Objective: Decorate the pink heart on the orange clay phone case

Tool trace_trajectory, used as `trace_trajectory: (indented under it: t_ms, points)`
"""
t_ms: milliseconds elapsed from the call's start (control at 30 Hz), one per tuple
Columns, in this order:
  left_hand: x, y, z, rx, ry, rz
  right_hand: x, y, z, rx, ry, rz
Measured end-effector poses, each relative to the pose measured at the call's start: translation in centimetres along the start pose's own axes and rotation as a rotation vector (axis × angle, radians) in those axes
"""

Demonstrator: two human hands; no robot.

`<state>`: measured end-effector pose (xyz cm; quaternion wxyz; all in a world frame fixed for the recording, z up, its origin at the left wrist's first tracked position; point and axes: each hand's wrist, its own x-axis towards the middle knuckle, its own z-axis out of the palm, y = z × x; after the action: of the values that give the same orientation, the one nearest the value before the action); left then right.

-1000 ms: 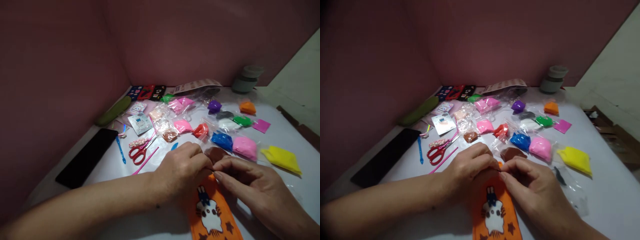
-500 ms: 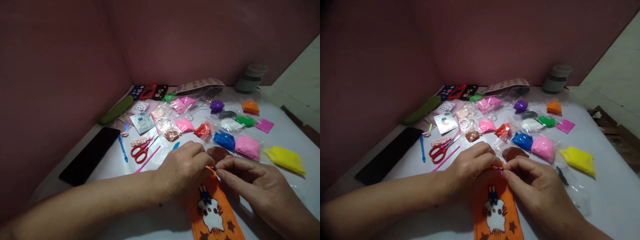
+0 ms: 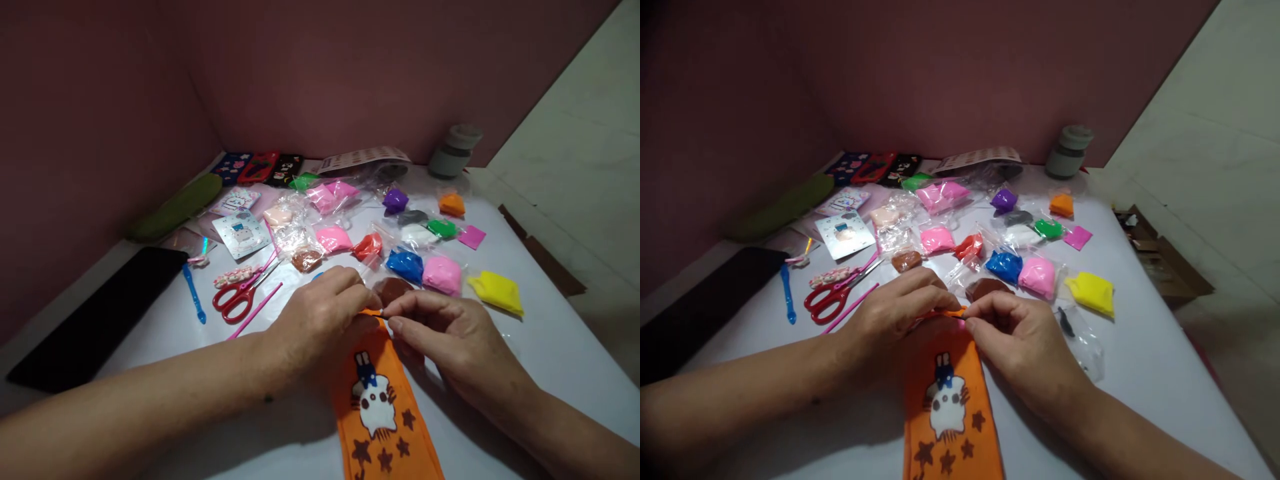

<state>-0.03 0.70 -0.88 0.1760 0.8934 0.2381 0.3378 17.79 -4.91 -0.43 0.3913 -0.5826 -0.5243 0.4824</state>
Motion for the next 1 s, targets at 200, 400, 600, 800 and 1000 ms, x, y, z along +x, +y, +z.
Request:
trace_trajectory:
  t_ms: [200, 400, 600, 800, 1000]
  points:
    - [0.02, -0.01, 0.14, -0.004, 0.001, 0.020, -0.16, -0.20, 0.05, 0.000, -0.018, -0.004]
    - [-0.01, 0.09, 0.11, 0.008, -0.011, 0.016, -0.08, -0.18, -0.02, 0.001, -0.027, 0.009]
    - [0.04, 0.07, 0.26, 0.028, 0.007, 0.055, -0.22, -0.20, -0.06, -0.011, -0.047, 0.021]
    - [-0.13, 0.05, 0.32, 0.051, 0.005, 0.063, -0.21, -0.30, -0.01, -0.004, -0.053, 0.040]
    - [-0.05, 0.22, 0.20, 0.063, 0.002, 0.063, -0.33, -0.27, -0.18, 0.001, -0.057, 0.053]
